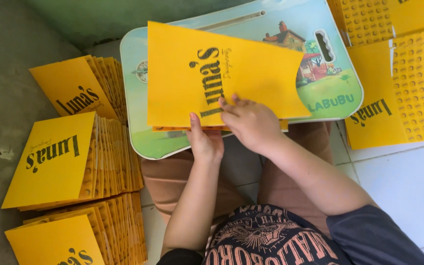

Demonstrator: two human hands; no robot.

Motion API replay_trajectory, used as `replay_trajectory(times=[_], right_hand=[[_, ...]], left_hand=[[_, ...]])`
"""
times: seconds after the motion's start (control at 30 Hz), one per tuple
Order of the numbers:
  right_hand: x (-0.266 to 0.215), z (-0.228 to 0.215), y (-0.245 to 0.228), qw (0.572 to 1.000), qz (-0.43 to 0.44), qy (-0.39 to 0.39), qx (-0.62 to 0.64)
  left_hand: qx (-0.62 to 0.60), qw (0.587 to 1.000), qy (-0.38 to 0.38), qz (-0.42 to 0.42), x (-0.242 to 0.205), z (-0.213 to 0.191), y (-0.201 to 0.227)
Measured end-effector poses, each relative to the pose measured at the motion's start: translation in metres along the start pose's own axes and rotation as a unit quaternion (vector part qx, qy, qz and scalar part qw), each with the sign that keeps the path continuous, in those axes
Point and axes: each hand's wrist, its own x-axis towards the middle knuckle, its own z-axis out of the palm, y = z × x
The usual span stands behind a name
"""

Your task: Folding and assembling yellow paper bags on a small portable table.

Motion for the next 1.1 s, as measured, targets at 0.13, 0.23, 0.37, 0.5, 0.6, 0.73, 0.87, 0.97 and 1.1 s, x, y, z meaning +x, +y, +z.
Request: replay_trajectory(times=[0.13,0.23,0.37,0.5,0.6,0.73,0.87,0.97,1.1], right_hand=[[-0.008,0.008,0.002,1.000,-0.008,0.011,0.009],[-0.014,0.018,0.005,1.000,-0.013,-0.001,-0.008],[-0.022,0.022,-0.003,1.000,0.007,-0.030,0.003],[-0.017,0.005,0.003,0.996,0.022,-0.065,0.059],[-0.010,-0.001,0.031,0.993,0.025,0.105,0.047],[0.044,-0.061,0.060,0.983,0.028,0.174,0.048],[0.075,-0.062,0.072,0.957,0.189,-0.159,0.153],[0.074,-0.062,0.069,0.874,0.264,-0.333,0.236],[0.055,-0.041,0.078,0.829,0.304,-0.346,0.318]], left_hand=[[0.038,0.999,0.023,-0.006,-0.009,0.023,0.018],[0.033,0.998,0.052,-0.004,-0.010,0.031,0.020],[0.055,0.996,0.071,0.006,-0.010,0.035,0.024],[0.102,0.992,0.065,0.027,0.015,0.009,0.027],[0.101,0.993,0.052,0.028,0.033,-0.001,0.036],[0.151,0.986,0.052,-0.041,0.014,0.035,0.066],[0.149,0.987,0.049,-0.047,0.019,0.042,0.069],[0.151,0.986,0.059,-0.037,0.047,0.011,0.056],[0.148,0.987,0.038,-0.042,0.071,-0.017,0.046]])
